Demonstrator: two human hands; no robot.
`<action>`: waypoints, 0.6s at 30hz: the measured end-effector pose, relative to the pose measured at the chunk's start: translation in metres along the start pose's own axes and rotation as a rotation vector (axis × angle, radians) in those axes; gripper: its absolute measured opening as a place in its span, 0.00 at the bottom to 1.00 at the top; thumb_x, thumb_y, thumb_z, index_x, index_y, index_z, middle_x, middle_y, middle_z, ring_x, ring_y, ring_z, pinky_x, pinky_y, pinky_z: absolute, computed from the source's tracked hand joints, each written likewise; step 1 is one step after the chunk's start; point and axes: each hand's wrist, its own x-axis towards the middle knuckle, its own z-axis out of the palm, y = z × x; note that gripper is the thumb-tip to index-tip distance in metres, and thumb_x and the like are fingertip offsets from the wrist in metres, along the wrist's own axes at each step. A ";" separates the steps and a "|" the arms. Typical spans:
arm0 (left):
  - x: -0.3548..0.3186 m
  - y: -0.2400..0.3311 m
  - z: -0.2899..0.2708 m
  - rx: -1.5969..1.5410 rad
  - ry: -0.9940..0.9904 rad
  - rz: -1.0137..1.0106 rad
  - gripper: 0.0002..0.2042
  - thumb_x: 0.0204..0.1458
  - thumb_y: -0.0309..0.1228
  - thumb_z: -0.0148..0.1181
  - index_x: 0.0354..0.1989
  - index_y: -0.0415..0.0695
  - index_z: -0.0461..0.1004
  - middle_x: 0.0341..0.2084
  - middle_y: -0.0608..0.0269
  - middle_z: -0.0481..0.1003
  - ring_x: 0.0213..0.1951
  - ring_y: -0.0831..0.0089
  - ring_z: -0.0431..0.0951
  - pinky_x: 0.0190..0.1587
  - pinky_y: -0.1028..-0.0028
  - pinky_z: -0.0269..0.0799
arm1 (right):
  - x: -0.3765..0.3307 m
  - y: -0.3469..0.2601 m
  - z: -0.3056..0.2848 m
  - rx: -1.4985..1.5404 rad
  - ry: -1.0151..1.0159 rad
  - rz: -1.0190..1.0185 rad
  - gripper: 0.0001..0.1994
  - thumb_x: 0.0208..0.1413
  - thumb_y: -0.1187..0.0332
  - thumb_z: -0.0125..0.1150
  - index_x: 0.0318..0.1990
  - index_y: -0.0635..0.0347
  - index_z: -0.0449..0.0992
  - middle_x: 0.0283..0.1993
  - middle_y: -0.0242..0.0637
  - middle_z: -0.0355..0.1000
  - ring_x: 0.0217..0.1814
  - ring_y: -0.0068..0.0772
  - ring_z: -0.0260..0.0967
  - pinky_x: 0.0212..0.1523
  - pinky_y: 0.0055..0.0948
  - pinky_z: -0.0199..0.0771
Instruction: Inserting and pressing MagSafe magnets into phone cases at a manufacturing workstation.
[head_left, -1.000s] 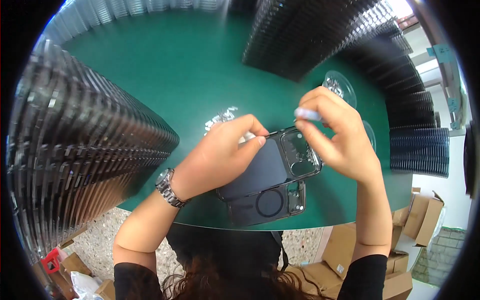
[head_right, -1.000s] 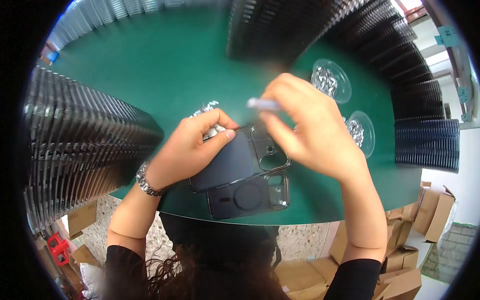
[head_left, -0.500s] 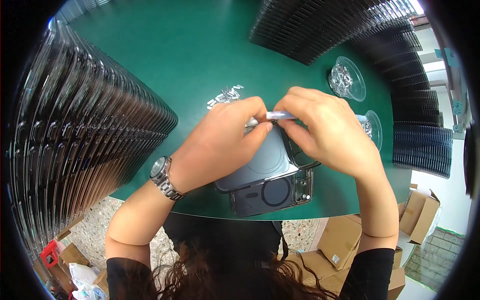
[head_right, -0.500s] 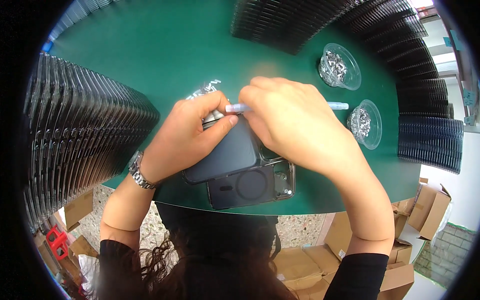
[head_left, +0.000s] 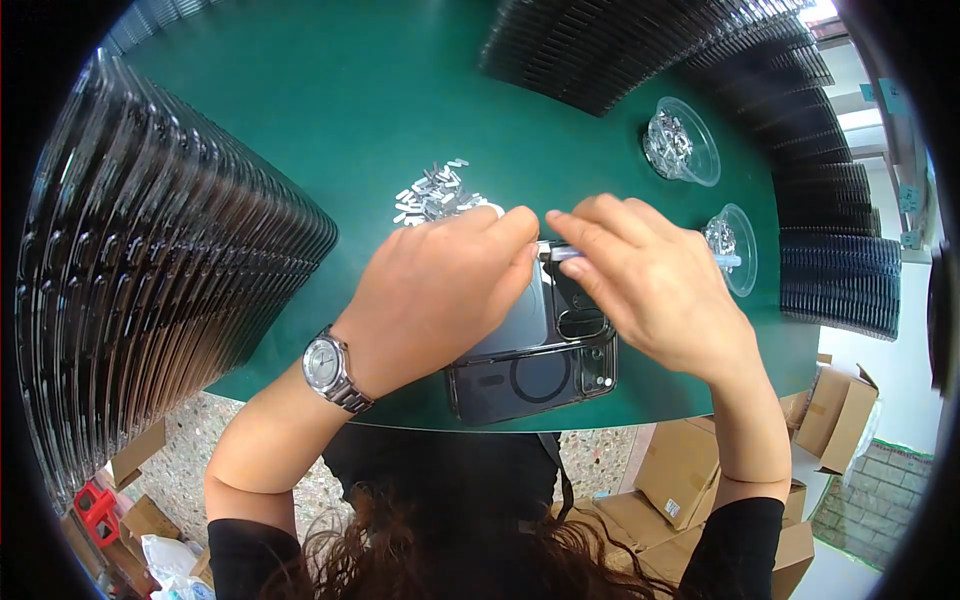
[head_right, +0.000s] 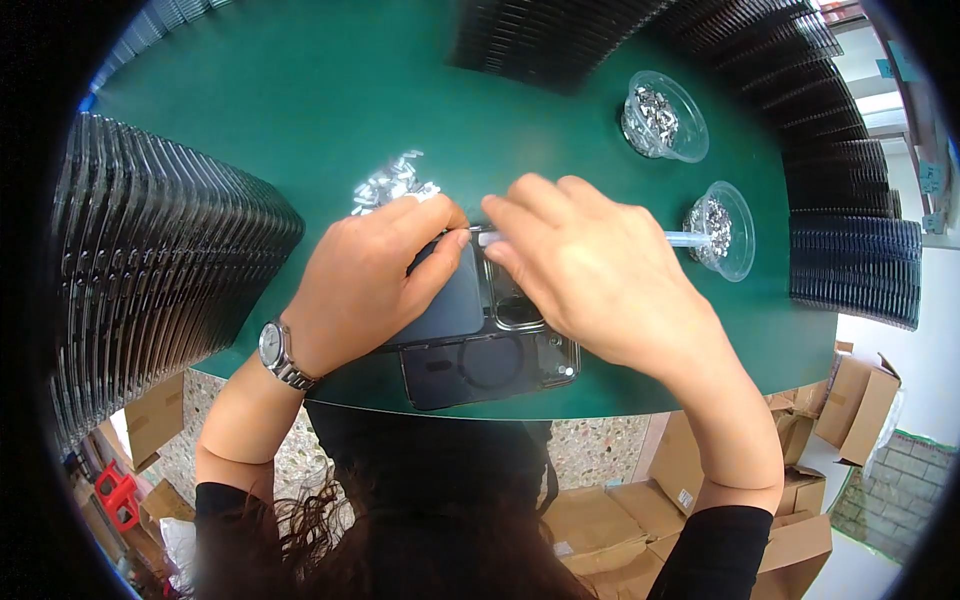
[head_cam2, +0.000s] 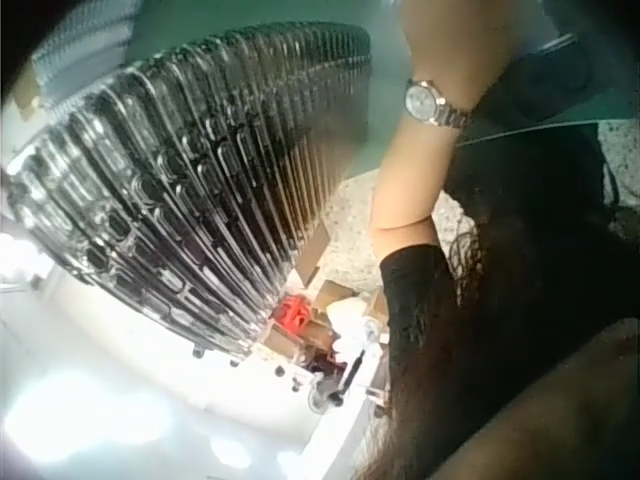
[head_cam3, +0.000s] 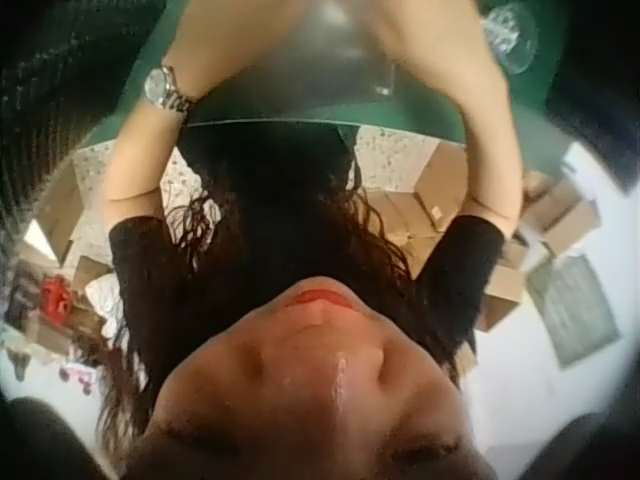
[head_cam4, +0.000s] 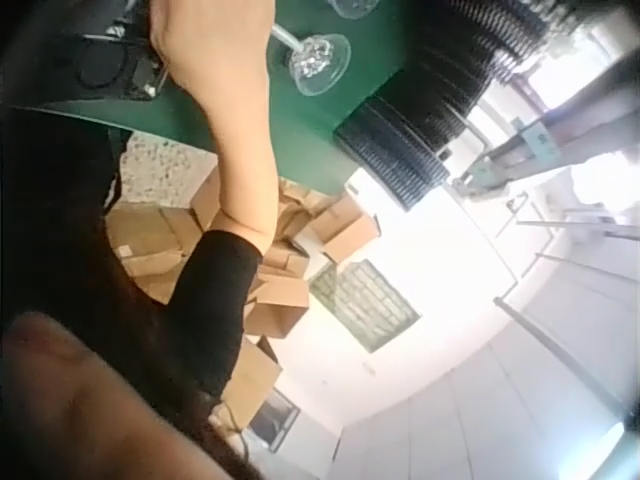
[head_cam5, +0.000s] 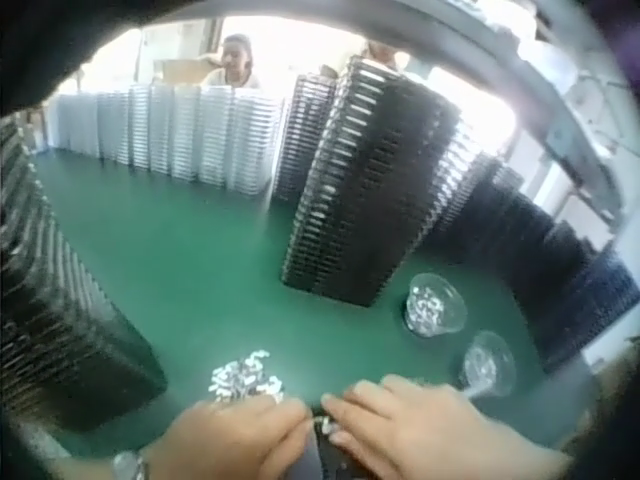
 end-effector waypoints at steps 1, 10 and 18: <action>-0.001 0.001 -0.001 -0.001 -0.005 0.002 0.05 0.60 0.30 0.61 0.36 0.42 0.74 0.26 0.55 0.76 0.27 0.52 0.78 0.29 0.59 0.72 | -0.002 -0.002 0.001 -0.078 -0.014 -0.037 0.11 0.60 0.68 0.62 0.47 0.64 0.78 0.39 0.38 0.73 0.40 0.42 0.73 0.35 0.40 0.76; -0.003 0.006 0.005 0.023 -0.001 -0.022 0.04 0.60 0.29 0.61 0.36 0.43 0.75 0.26 0.55 0.76 0.29 0.53 0.78 0.30 0.59 0.72 | -0.009 -0.009 0.020 -0.188 0.120 0.036 0.05 0.54 0.71 0.64 0.37 0.60 0.77 0.30 0.34 0.68 0.34 0.36 0.71 0.28 0.35 0.76; 0.007 -0.009 -0.004 -0.416 0.323 -0.070 0.08 0.66 0.26 0.57 0.49 0.41 0.79 0.34 0.65 0.80 0.32 0.82 0.76 0.35 0.79 0.71 | -0.035 0.030 -0.048 0.372 0.411 0.352 0.08 0.60 0.75 0.64 0.45 0.67 0.81 0.40 0.39 0.78 0.41 0.28 0.75 0.44 0.27 0.74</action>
